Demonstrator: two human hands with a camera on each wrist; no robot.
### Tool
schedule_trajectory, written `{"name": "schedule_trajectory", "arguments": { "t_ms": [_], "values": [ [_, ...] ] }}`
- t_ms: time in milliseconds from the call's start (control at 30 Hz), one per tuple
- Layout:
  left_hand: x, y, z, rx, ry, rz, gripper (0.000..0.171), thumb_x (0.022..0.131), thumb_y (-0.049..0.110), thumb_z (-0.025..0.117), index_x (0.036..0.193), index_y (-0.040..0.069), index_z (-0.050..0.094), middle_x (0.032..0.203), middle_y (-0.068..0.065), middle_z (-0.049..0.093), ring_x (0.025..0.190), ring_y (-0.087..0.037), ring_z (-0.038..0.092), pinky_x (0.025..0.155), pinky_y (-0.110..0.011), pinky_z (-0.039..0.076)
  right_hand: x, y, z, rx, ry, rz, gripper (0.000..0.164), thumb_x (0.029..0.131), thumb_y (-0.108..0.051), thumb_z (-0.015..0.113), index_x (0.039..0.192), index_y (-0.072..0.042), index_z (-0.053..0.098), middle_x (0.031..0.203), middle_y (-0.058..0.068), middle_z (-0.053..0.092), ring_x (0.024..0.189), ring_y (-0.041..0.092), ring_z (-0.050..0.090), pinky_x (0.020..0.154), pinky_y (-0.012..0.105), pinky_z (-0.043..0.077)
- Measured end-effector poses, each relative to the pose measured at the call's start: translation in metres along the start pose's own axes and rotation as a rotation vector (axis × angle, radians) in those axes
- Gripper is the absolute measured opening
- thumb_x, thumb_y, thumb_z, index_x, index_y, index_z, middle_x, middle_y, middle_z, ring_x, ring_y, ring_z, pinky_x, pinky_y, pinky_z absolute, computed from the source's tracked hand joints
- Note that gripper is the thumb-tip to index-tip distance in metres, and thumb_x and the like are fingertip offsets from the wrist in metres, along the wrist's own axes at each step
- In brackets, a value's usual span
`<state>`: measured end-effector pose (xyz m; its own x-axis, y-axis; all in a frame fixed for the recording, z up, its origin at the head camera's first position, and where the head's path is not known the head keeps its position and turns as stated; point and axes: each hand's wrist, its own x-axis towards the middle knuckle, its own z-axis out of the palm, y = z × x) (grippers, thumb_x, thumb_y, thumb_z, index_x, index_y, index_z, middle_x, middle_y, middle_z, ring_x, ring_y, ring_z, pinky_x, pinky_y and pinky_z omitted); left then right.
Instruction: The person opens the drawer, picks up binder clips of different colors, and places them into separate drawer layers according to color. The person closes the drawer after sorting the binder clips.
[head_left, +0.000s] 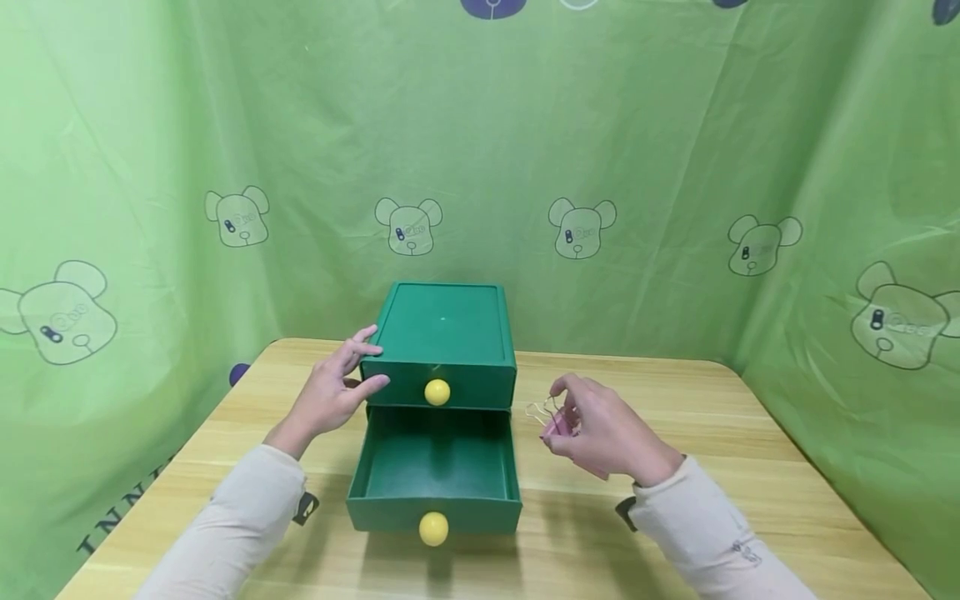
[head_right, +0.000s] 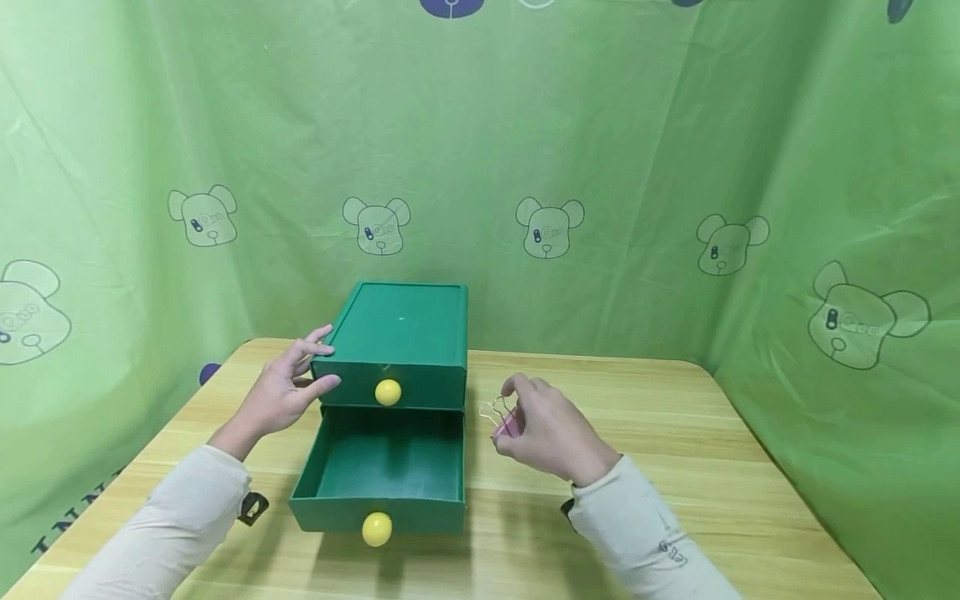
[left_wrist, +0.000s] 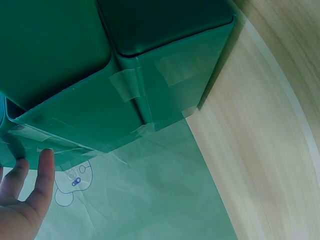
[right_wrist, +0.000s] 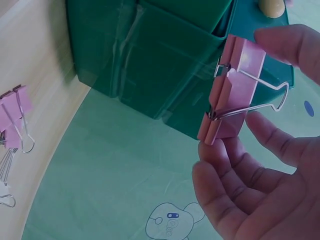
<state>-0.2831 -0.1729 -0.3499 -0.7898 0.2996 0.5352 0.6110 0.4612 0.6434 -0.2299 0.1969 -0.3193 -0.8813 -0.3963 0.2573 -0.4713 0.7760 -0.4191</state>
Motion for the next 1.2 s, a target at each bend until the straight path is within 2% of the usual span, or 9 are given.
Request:
{"name": "schedule_trajectory", "arguments": {
  "t_ms": [267,800,1200],
  "values": [
    [-0.001,0.002,-0.001,-0.013,-0.004,-0.004,0.035,0.095,0.014,0.065,0.125,0.005,0.051,0.155,-0.014,0.031,0.133,-0.045,0.037,0.088,-0.054,0.05,0.001,-0.008,0.0,0.028,0.005,-0.051,0.04,0.076,-0.014,0.077,0.107,-0.007,0.053,0.076,-0.005,0.056,0.066,0.009,0.055,0.063,0.026,0.05],
    [-0.001,0.003,-0.001,-0.02,-0.008,-0.021,0.037,0.094,0.013,0.066,0.126,0.005,0.051,0.155,-0.013,0.03,0.134,-0.044,0.037,0.089,-0.055,0.05,0.011,-0.026,0.008,0.074,-0.027,-0.082,0.04,0.077,-0.012,0.077,0.108,-0.006,0.053,0.077,-0.007,0.058,0.07,0.014,0.058,0.065,0.026,0.051],
    [-0.001,0.001,0.0,-0.008,-0.011,-0.019,0.037,0.094,0.016,0.066,0.126,0.006,0.051,0.155,-0.012,0.031,0.133,-0.044,0.037,0.089,-0.053,0.05,0.017,-0.041,0.016,0.054,-0.04,-0.133,0.043,0.076,-0.015,0.078,0.111,-0.005,0.054,0.077,-0.006,0.055,0.071,0.011,0.056,0.065,0.025,0.051]
  ]
}}
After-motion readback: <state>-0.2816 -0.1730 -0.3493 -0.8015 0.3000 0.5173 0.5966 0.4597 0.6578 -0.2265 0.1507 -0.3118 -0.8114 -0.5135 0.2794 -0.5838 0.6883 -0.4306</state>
